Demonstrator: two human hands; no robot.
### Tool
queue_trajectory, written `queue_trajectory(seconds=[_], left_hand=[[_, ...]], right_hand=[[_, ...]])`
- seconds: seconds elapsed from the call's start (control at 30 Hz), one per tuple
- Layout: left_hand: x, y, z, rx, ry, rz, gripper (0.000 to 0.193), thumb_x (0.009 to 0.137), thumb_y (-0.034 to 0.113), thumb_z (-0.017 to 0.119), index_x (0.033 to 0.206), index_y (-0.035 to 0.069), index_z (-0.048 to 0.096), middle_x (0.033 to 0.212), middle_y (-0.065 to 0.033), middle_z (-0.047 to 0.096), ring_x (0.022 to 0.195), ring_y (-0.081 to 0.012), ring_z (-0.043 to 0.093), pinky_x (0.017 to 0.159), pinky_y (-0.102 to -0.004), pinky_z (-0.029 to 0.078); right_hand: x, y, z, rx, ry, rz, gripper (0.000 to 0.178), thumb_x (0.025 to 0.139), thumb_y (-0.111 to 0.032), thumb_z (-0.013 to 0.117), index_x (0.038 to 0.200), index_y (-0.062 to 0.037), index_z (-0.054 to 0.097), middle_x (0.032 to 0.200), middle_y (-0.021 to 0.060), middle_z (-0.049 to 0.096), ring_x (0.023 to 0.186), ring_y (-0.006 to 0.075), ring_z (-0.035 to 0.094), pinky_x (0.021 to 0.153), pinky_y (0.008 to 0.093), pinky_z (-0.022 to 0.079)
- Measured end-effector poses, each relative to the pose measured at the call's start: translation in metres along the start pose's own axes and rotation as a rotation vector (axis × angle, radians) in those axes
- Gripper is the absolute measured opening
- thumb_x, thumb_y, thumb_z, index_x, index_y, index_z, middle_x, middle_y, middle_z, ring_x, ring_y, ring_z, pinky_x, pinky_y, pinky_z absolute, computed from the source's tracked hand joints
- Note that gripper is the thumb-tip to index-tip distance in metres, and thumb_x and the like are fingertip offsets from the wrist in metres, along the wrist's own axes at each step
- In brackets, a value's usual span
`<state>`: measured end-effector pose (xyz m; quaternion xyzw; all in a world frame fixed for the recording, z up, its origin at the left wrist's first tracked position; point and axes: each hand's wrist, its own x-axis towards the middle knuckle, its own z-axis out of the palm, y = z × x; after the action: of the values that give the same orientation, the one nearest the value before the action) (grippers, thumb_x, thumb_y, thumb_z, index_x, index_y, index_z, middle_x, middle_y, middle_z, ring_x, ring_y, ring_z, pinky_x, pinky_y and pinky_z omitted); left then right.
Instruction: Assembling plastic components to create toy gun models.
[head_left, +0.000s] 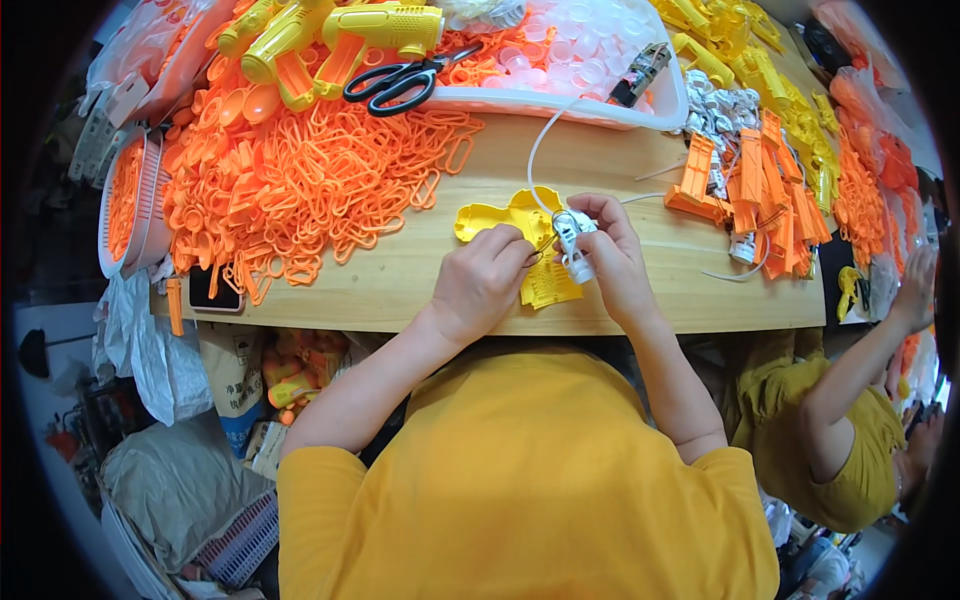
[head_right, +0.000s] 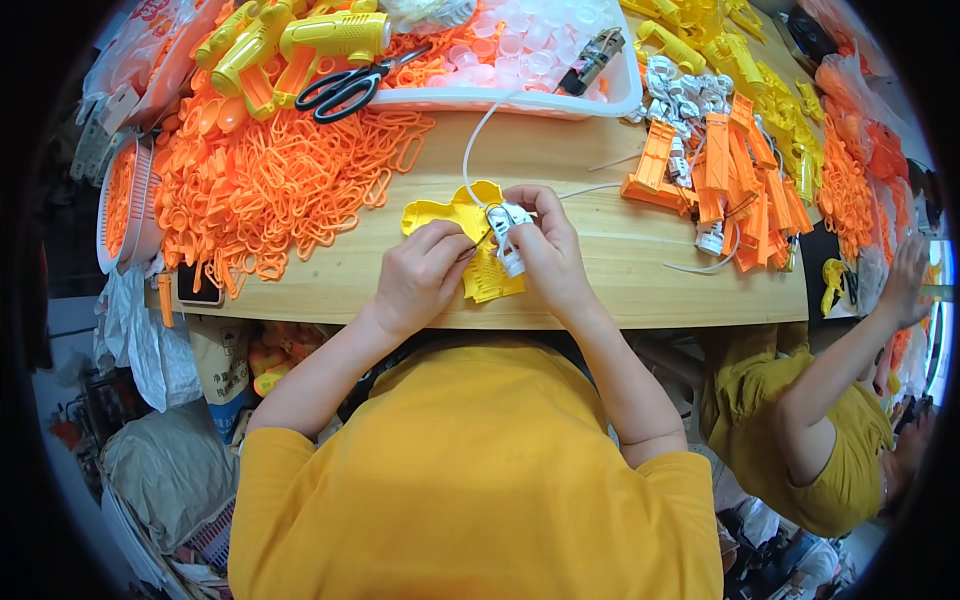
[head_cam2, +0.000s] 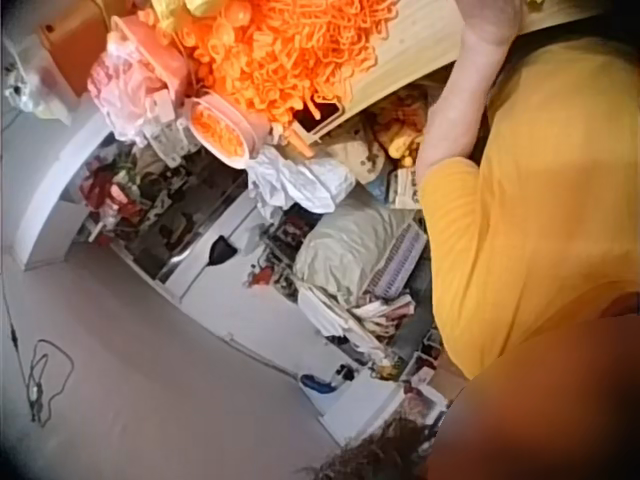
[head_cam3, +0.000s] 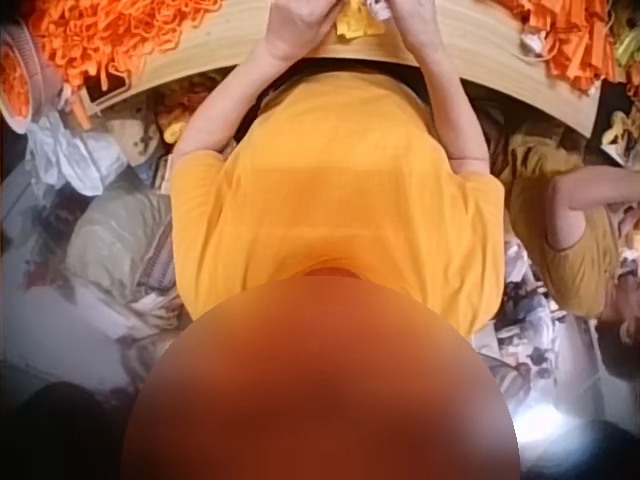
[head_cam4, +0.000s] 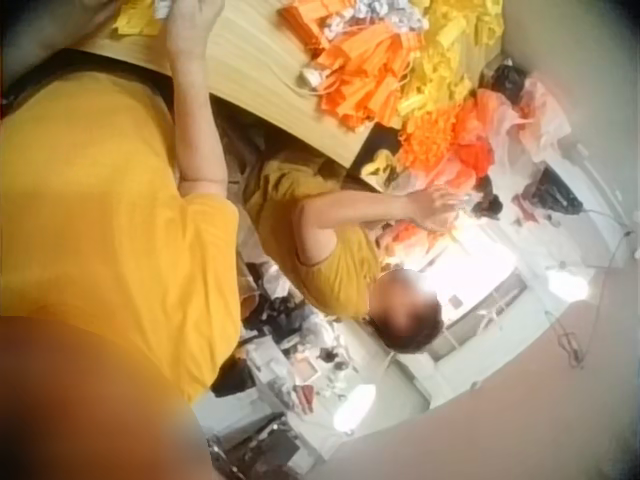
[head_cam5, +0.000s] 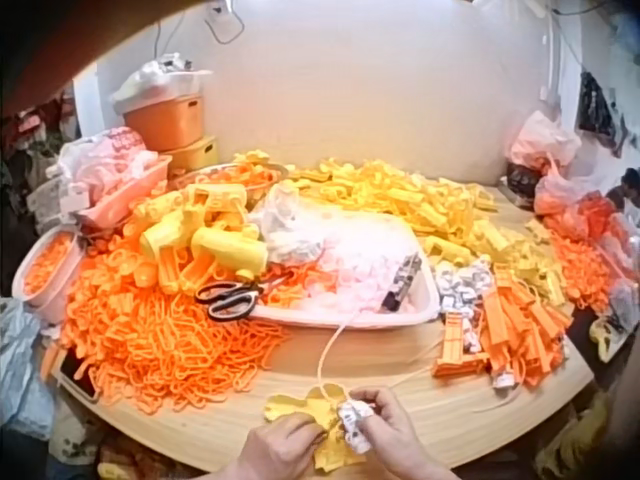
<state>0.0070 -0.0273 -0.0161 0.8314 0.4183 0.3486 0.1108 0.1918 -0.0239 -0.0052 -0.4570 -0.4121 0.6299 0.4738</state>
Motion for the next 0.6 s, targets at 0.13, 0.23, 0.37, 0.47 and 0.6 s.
queue_trajectory(seconds=[0.13, 0.23, 0.37, 0.47, 0.6], left_hand=[[0.0, 0.003, 0.006, -0.046, 0.021, -0.008, 0.011, 0.078, 0.01, 0.07, 0.085, 0.005, 0.064, 0.085, -0.0078, 0.063, 0.072, -0.0247, 0.064, 0.062, -0.0343, 0.051], [0.005, 0.007, 0.003, -0.106, -0.051, -0.057, 0.016, 0.077, 0.016, 0.072, 0.087, 0.005, 0.064, 0.085, -0.0082, 0.064, 0.073, -0.0245, 0.064, 0.061, -0.0332, 0.051], [0.011, 0.011, -0.008, -0.207, 0.038, -0.173, 0.028, 0.074, 0.023, 0.076, 0.091, 0.004, 0.064, 0.083, -0.0092, 0.064, 0.072, -0.0249, 0.064, 0.059, -0.0326, 0.051], [0.023, 0.017, -0.021, -0.108, 0.108, -0.024, 0.041, 0.071, 0.02, 0.076, 0.106, 0.005, 0.059, 0.1, -0.0109, 0.061, 0.088, -0.0283, 0.061, 0.073, -0.0369, 0.048], [0.037, 0.026, -0.014, -0.018, 0.1, 0.121, 0.05, 0.069, 0.013, 0.072, 0.116, 0.011, 0.055, 0.115, -0.0093, 0.054, 0.104, -0.0297, 0.053, 0.088, -0.0425, 0.039]], right_hand=[[-0.004, 0.006, -0.008, -0.02, 0.022, -0.123, 0.036, 0.086, 0.0, 0.046, 0.122, 0.0001, 0.048, 0.108, 0.0089, 0.055, 0.09, 0.013, 0.06, 0.079, 0.028, 0.053], [-0.005, 0.006, -0.015, -0.038, 0.09, -0.167, 0.037, 0.088, -0.002, 0.051, 0.124, 0.0, 0.046, 0.109, 0.0097, 0.056, 0.093, 0.0142, 0.06, 0.083, 0.0283, 0.051], [-0.001, -0.006, -0.009, -0.047, 0.142, -0.157, 0.045, 0.087, -0.003, 0.058, 0.129, -0.0005, 0.042, 0.111, 0.0109, 0.058, 0.097, 0.0159, 0.059, 0.087, 0.0286, 0.049], [-0.001, -0.01, -0.009, -0.007, 0.189, -0.145, 0.06, 0.085, -0.002, 0.062, 0.136, -0.0024, 0.032, 0.115, 0.0129, 0.059, 0.102, 0.0166, 0.059, 0.088, 0.0286, 0.048], [0.005, -0.009, 0.002, -0.05, 0.129, -0.182, 0.069, 0.081, 0.006, 0.062, 0.138, -0.0013, 0.024, 0.111, 0.0158, 0.061, 0.098, 0.0171, 0.061, 0.085, 0.0282, 0.05]])
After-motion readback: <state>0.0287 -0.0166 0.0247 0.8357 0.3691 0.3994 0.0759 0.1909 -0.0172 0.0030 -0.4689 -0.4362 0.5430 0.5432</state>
